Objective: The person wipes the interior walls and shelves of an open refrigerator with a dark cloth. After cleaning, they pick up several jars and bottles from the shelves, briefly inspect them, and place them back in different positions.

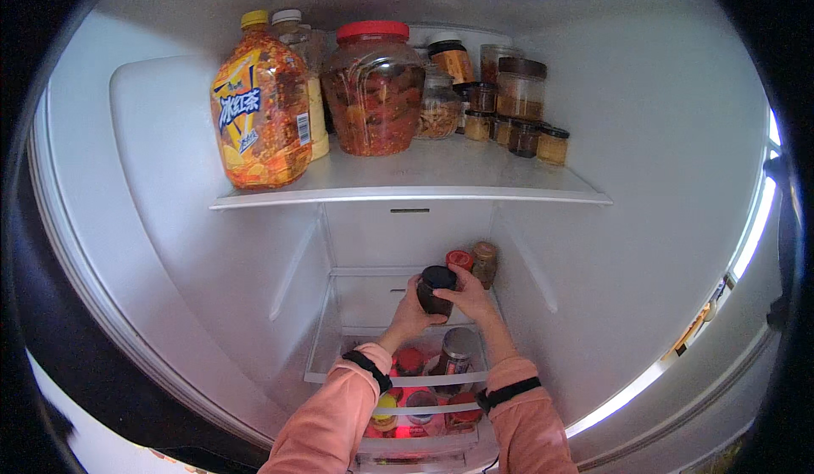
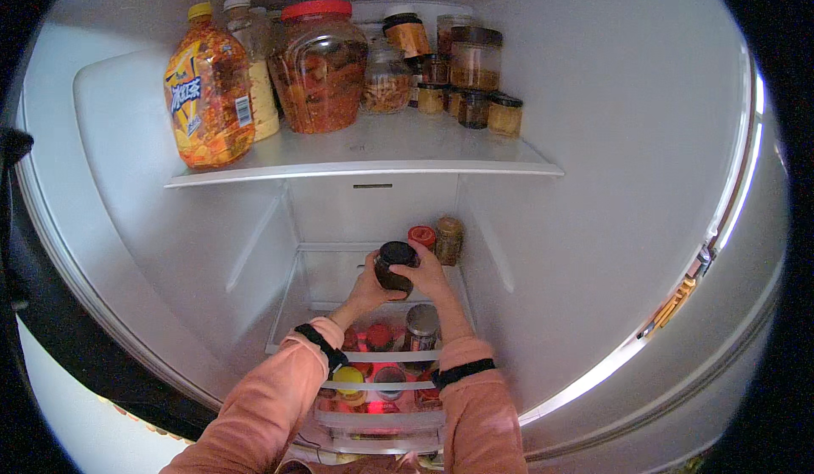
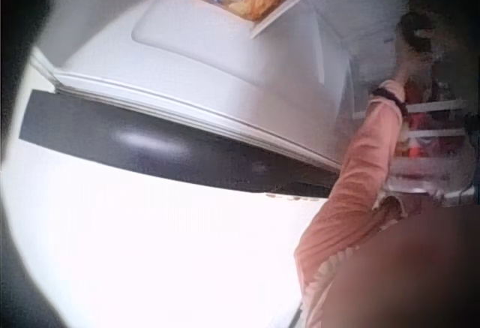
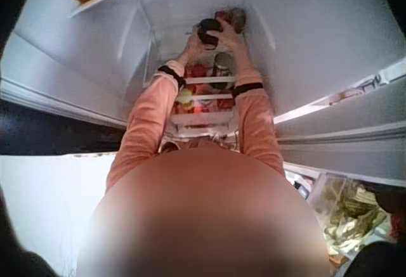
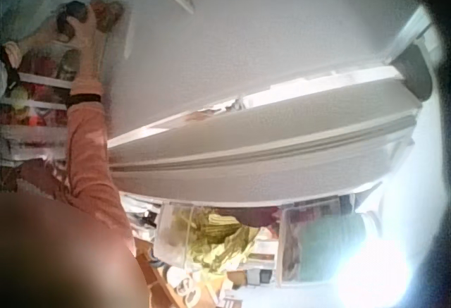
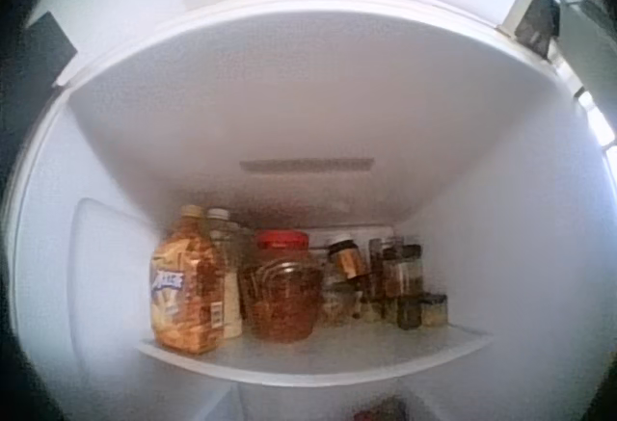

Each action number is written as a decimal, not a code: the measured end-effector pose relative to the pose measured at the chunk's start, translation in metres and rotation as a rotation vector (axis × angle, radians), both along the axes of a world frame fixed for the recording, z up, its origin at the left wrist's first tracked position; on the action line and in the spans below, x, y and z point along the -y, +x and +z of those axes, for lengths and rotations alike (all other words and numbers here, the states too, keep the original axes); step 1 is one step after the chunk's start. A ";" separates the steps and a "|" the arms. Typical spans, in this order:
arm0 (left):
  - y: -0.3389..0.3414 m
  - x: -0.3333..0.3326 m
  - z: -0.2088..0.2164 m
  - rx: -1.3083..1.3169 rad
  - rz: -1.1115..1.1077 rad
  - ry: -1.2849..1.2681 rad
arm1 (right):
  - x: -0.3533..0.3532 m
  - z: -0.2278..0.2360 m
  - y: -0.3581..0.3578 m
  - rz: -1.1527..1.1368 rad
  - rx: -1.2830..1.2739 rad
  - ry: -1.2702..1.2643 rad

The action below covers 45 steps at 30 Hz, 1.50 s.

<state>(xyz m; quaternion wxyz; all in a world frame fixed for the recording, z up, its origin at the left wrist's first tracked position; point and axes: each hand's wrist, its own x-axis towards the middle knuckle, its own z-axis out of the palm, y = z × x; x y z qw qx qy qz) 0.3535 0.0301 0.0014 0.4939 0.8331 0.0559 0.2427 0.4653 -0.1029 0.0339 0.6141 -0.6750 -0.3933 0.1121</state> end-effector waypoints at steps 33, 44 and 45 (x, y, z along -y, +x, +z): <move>-0.013 0.002 0.066 0.208 0.302 0.272 | 0.073 0.201 -0.177 0.369 0.618 -0.111; -0.220 0.044 0.238 0.881 0.484 -0.181 | -0.085 0.322 -0.208 0.164 0.247 0.146; -0.227 0.046 0.238 0.861 0.480 -0.176 | -0.091 0.323 -0.210 0.170 0.285 0.159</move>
